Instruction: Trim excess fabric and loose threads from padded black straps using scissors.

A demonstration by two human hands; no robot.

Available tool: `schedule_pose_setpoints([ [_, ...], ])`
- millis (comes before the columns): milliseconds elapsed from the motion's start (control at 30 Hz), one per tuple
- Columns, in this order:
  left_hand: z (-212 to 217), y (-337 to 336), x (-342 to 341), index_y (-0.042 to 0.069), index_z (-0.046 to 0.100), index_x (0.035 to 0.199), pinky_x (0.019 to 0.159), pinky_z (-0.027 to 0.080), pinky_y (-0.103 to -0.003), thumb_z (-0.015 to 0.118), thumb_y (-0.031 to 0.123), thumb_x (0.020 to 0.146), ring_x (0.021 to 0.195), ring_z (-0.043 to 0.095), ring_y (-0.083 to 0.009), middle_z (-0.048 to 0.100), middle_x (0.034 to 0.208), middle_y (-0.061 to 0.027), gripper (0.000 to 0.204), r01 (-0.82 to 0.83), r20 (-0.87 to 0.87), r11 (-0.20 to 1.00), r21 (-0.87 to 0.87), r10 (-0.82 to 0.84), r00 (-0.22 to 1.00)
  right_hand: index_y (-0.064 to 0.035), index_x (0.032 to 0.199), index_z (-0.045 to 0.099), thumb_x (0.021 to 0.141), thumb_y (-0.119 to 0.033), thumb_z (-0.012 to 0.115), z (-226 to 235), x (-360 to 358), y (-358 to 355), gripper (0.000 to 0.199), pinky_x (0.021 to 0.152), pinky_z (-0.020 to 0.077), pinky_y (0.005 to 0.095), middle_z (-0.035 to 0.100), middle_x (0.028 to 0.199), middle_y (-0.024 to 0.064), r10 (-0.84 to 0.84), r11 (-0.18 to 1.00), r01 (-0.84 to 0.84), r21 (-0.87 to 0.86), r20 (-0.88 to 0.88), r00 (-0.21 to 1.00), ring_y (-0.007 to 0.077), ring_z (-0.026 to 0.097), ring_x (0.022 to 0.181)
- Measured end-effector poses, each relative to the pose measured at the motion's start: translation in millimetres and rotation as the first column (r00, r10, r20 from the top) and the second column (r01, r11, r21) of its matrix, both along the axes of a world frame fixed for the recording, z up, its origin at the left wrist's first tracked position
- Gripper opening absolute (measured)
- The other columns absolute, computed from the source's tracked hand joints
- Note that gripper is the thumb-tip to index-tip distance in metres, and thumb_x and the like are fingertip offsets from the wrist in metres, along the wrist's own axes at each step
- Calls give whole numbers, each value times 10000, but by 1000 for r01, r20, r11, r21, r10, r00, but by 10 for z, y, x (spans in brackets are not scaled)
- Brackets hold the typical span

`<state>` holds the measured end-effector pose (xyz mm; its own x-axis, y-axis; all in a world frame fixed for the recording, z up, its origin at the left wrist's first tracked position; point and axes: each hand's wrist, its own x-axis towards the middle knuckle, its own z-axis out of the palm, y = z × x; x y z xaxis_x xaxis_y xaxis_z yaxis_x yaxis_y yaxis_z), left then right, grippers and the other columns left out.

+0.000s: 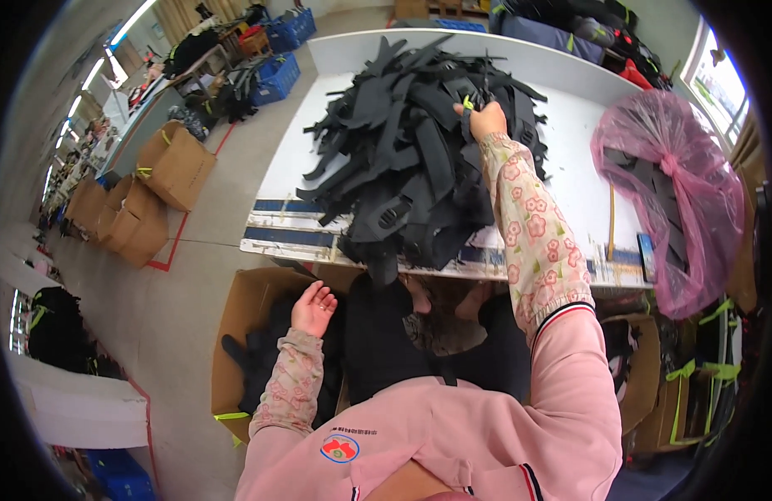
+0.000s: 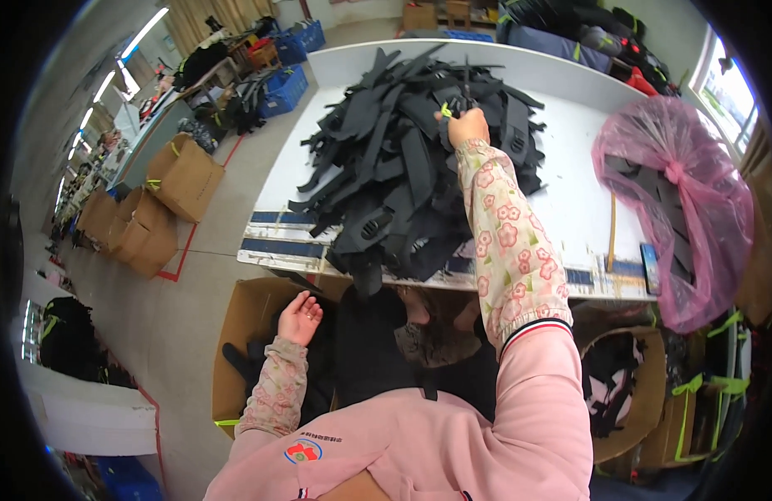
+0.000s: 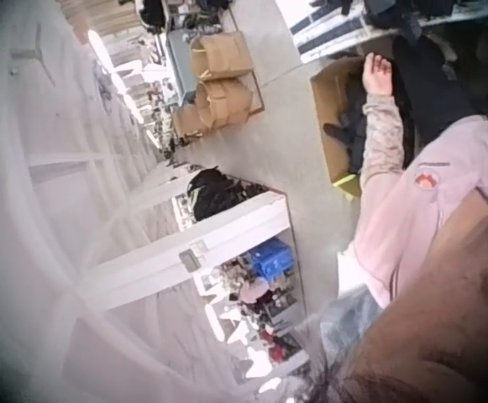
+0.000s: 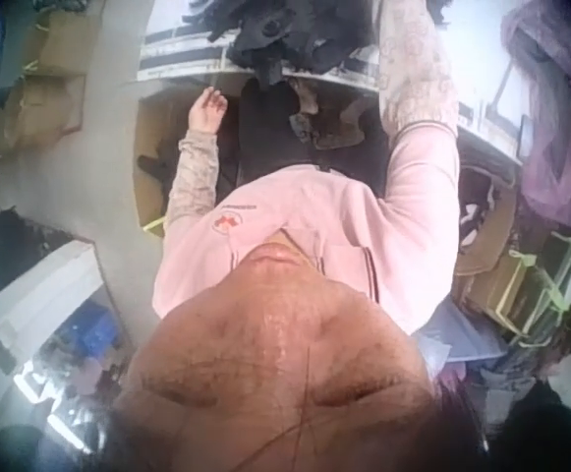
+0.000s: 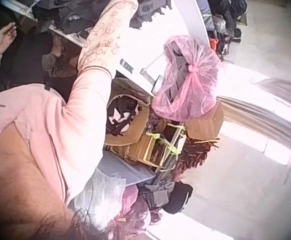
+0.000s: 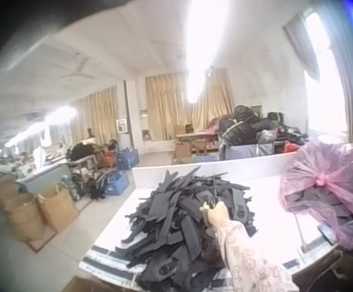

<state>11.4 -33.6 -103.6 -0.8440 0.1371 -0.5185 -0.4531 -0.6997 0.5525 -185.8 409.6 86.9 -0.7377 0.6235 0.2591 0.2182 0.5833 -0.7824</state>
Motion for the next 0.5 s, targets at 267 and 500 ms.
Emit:
schedule_pose_setpoints([
  [267,590,486,-180,62,581,1053,694,531,-331,557,199,930,724,626,-172,636,871,-63,186,117,-237,971,-210,-167,957,54,940,636,682,-167,713,0,8,-117,348,737,474,378,656,835,191,150,955,-215,-205,-294,944,289,643,788],
  [500,1220,1314,-418,49,563,1099,741,544,-346,562,288,921,787,638,-226,618,967,-145,298,430,-436,886,-174,-461,773,-33,1025,555,817,14,633,186,1747,-464,227,859,498,303,603,972,78,35,504,-620,-601,-703,710,189,608,916],
])
